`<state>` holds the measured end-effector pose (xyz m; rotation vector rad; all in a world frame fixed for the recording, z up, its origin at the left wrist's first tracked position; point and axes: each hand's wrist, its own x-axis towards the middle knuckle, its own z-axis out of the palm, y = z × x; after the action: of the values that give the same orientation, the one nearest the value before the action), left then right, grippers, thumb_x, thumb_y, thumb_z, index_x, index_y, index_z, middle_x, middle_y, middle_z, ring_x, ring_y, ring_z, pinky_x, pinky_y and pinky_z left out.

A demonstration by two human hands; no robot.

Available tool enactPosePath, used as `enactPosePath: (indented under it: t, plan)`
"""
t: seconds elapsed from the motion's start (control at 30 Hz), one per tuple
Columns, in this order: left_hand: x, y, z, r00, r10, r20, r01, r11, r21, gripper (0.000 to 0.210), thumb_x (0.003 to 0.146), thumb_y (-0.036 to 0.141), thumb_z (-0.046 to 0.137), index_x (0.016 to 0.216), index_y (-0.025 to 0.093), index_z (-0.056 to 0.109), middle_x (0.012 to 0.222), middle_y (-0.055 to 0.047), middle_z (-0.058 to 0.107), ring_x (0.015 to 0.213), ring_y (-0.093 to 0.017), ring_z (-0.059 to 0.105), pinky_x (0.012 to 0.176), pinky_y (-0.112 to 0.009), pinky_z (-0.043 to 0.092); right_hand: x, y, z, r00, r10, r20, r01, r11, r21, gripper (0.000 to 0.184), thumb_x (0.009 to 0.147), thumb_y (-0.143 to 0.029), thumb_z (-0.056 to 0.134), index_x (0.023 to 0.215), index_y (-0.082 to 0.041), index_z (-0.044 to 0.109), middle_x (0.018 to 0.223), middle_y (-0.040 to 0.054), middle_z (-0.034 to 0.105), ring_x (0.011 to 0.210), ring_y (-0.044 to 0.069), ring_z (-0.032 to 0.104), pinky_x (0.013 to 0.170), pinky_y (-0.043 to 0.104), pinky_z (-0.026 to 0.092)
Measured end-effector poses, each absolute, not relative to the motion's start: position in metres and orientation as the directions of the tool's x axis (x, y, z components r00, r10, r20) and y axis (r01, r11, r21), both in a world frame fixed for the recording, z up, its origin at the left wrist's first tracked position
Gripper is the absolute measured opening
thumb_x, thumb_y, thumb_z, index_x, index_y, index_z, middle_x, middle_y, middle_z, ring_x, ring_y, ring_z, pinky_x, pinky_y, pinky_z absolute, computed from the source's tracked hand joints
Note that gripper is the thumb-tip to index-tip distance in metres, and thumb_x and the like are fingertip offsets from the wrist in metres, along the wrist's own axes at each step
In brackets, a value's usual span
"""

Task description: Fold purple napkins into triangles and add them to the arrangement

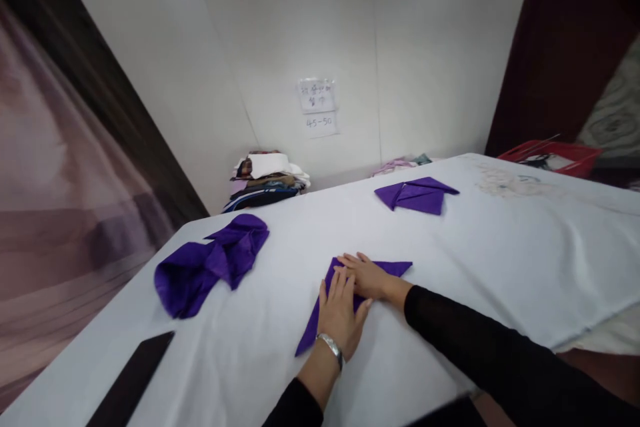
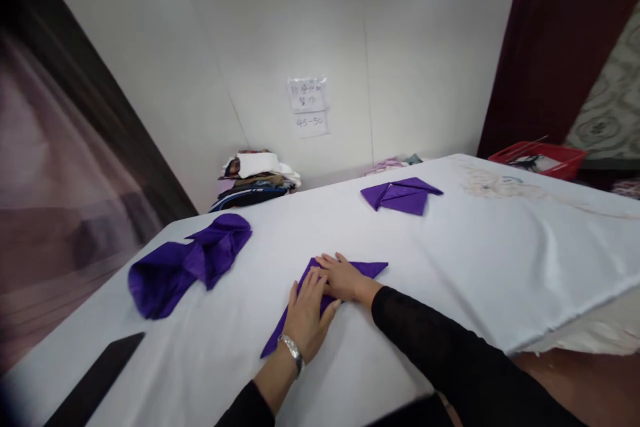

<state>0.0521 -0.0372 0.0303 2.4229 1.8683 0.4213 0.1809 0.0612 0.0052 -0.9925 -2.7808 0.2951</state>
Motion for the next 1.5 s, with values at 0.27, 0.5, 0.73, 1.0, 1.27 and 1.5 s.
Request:
enactPosePath:
  t: [0.27, 0.5, 0.73, 1.0, 1.27, 1.5]
  plan:
    - [0.038, -0.017, 0.0, 0.178, 0.984, -0.019, 0.981, -0.176, 0.086, 0.083, 0.082, 0.064, 0.023, 0.14, 0.005, 0.017, 0.147, -0.011, 0.012, 0.136, -0.025, 0.011, 0.11, -0.046, 0.011, 0.179, 0.064, 0.004, -0.753, 0.646, 0.123, 0.594, 0.748, -0.295, 0.056, 0.09, -0.047, 0.034, 0.139, -0.02, 0.03, 0.146, 0.0115, 0.025, 0.134, 0.024, 0.015, 0.107, 0.048, 0.009]
    - [-0.016, -0.034, -0.024, 0.169, 0.986, 0.004, 0.985, -0.169, 0.038, 0.074, 0.082, 0.059, 0.029, 0.138, 0.011, 0.027, 0.145, -0.008, 0.021, 0.135, -0.027, 0.016, 0.108, -0.049, 0.017, 0.18, 0.063, 0.009, -0.752, 0.647, 0.124, 0.577, 0.738, -0.349, 0.064, 0.087, -0.061, 0.027, 0.138, -0.022, 0.03, 0.146, 0.0116, 0.023, 0.135, 0.024, 0.013, 0.107, 0.048, 0.007]
    - [-0.039, -0.039, -0.008, 0.153, 0.98, 0.126, 0.988, -0.153, -0.012, 0.042, 0.088, 0.034, 0.029, 0.122, 0.027, 0.053, 0.141, -0.003, 0.035, 0.133, -0.026, 0.023, 0.105, -0.051, 0.019, 0.179, 0.06, 0.012, -0.753, 0.643, 0.138, 0.569, 0.742, -0.355, 0.064, 0.087, -0.059, 0.029, 0.138, -0.02, 0.031, 0.145, 0.0137, 0.025, 0.134, 0.026, 0.015, 0.106, 0.051, 0.009]
    - [0.051, 0.005, 0.016, 0.227, 0.973, 0.032, 0.964, -0.23, 0.131, 0.081, 0.08, 0.064, 0.029, 0.14, 0.009, 0.021, 0.148, -0.009, 0.015, 0.136, -0.025, 0.01, 0.11, -0.045, 0.01, 0.178, 0.064, 0.002, -0.756, 0.639, 0.143, 0.581, 0.755, -0.306, 0.052, 0.089, -0.042, 0.039, 0.138, -0.023, 0.032, 0.146, 0.0117, 0.025, 0.134, 0.026, 0.016, 0.105, 0.051, 0.012]
    - [0.042, 0.004, -0.002, 0.139, 0.99, -0.035, 0.978, -0.131, 0.164, 0.087, 0.079, 0.066, 0.022, 0.141, 0.005, 0.013, 0.148, -0.01, 0.01, 0.136, -0.025, 0.007, 0.11, -0.045, 0.007, 0.179, 0.066, 0.001, -0.736, 0.665, 0.121, 0.604, 0.728, -0.325, 0.055, 0.091, -0.039, 0.033, 0.141, -0.018, 0.023, 0.146, 0.0116, 0.024, 0.135, 0.023, 0.013, 0.107, 0.047, 0.01]
    - [0.046, 0.003, 0.001, 0.152, 0.987, -0.05, 0.981, -0.145, 0.133, 0.087, 0.08, 0.067, 0.015, 0.139, 0.004, 0.02, 0.147, -0.014, 0.015, 0.136, -0.027, 0.009, 0.109, -0.047, 0.007, 0.202, 0.066, 0.006, -0.67, 0.737, 0.085, 0.678, 0.655, -0.333, 0.061, 0.09, -0.054, 0.027, 0.14, -0.02, 0.025, 0.147, 0.011, 0.022, 0.135, 0.022, 0.011, 0.107, 0.045, 0.006]
